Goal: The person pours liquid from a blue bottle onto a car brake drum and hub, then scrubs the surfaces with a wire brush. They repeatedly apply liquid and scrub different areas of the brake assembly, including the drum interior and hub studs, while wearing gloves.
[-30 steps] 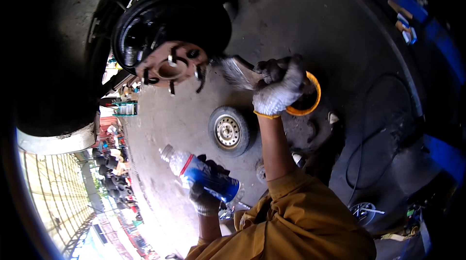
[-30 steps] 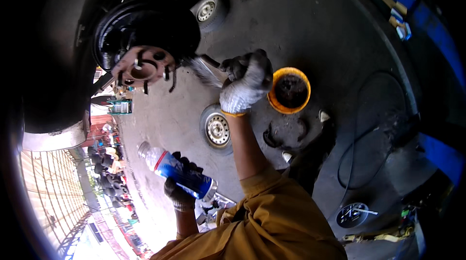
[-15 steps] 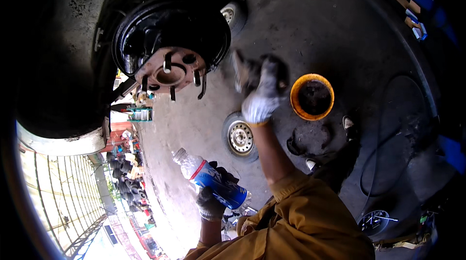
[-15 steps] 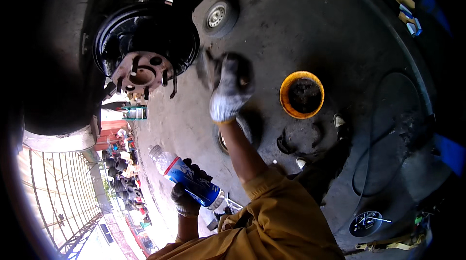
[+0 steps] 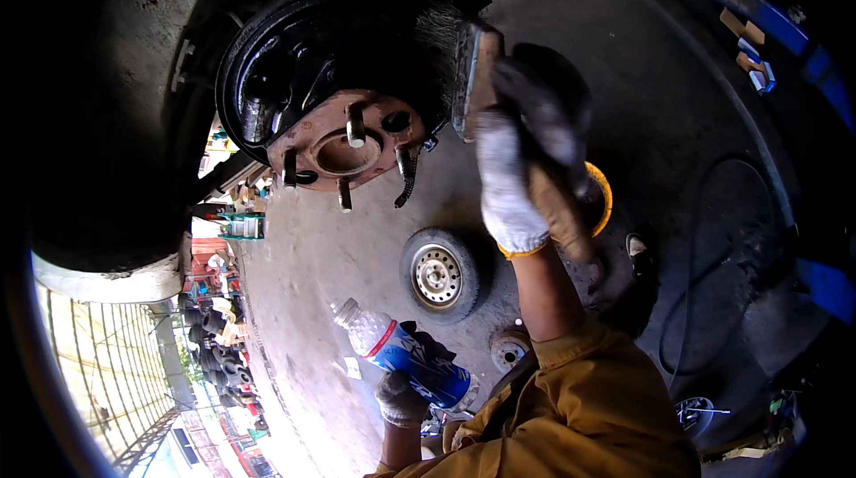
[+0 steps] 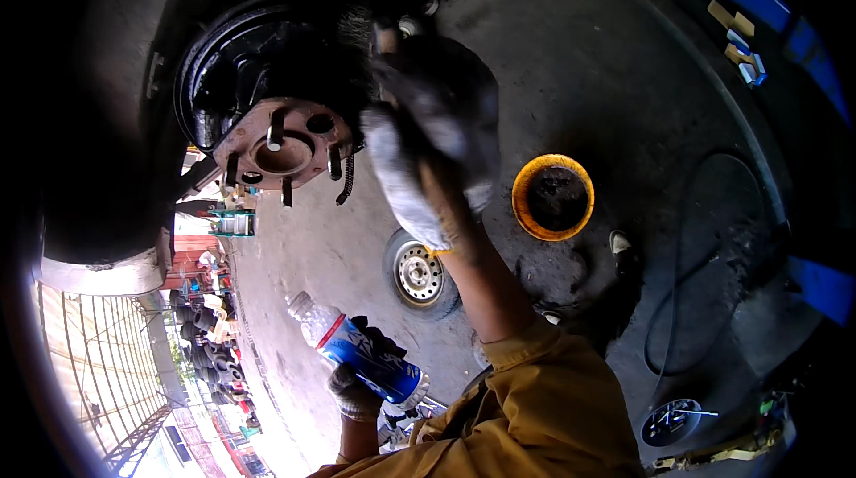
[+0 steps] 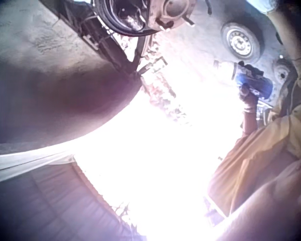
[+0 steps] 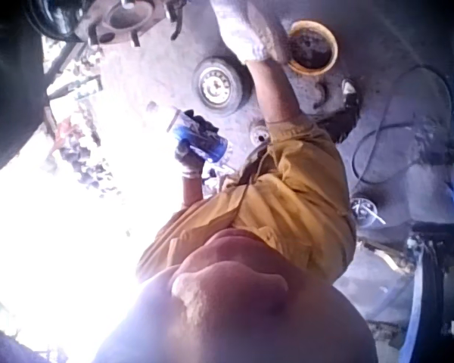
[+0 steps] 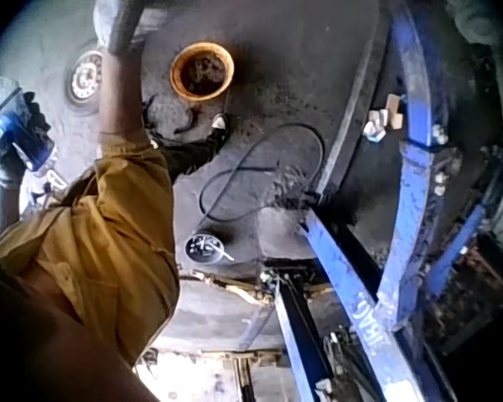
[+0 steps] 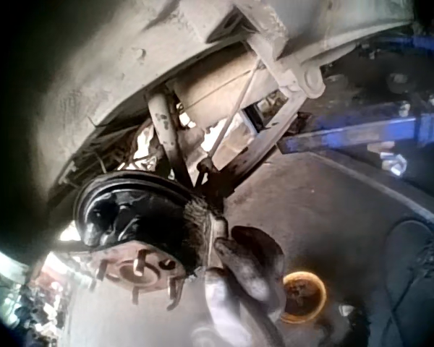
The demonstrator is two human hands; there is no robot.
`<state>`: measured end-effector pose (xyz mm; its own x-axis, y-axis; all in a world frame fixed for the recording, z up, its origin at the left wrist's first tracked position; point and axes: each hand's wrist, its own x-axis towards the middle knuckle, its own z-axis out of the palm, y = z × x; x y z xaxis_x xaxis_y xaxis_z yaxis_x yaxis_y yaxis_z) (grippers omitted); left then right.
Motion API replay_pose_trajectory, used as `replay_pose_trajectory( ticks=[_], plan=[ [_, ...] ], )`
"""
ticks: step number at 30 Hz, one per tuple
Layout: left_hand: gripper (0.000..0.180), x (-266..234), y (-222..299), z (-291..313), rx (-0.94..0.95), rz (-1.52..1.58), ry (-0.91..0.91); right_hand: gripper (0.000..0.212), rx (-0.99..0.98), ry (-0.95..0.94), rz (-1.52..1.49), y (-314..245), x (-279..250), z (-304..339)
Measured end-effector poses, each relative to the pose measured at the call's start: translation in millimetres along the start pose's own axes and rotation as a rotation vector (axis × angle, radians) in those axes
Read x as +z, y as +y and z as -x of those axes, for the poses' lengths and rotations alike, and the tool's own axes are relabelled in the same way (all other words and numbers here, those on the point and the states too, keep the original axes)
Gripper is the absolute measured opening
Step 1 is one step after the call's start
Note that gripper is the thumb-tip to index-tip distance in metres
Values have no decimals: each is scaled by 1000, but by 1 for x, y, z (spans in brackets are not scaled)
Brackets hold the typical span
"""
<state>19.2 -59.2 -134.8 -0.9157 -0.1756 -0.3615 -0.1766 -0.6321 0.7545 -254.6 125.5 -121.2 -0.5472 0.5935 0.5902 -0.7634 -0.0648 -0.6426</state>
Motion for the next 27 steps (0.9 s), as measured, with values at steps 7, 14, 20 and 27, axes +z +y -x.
replay_pose_trajectory(
  ticks=[7,14,20,27],
  plan=[
    [87,-15,2,-3,7,-15,18,32,111,-156,110,19,0,46],
    [85,-1,1,-15,26,-20,-4,32,187,-89,-157,16,-6,63],
    [85,-1,2,-16,-3,0,-45,28,-33,-202,268,23,-4,9],
    [85,13,1,-16,-12,72,-29,32,-51,-216,364,14,-6,22]
  ],
)
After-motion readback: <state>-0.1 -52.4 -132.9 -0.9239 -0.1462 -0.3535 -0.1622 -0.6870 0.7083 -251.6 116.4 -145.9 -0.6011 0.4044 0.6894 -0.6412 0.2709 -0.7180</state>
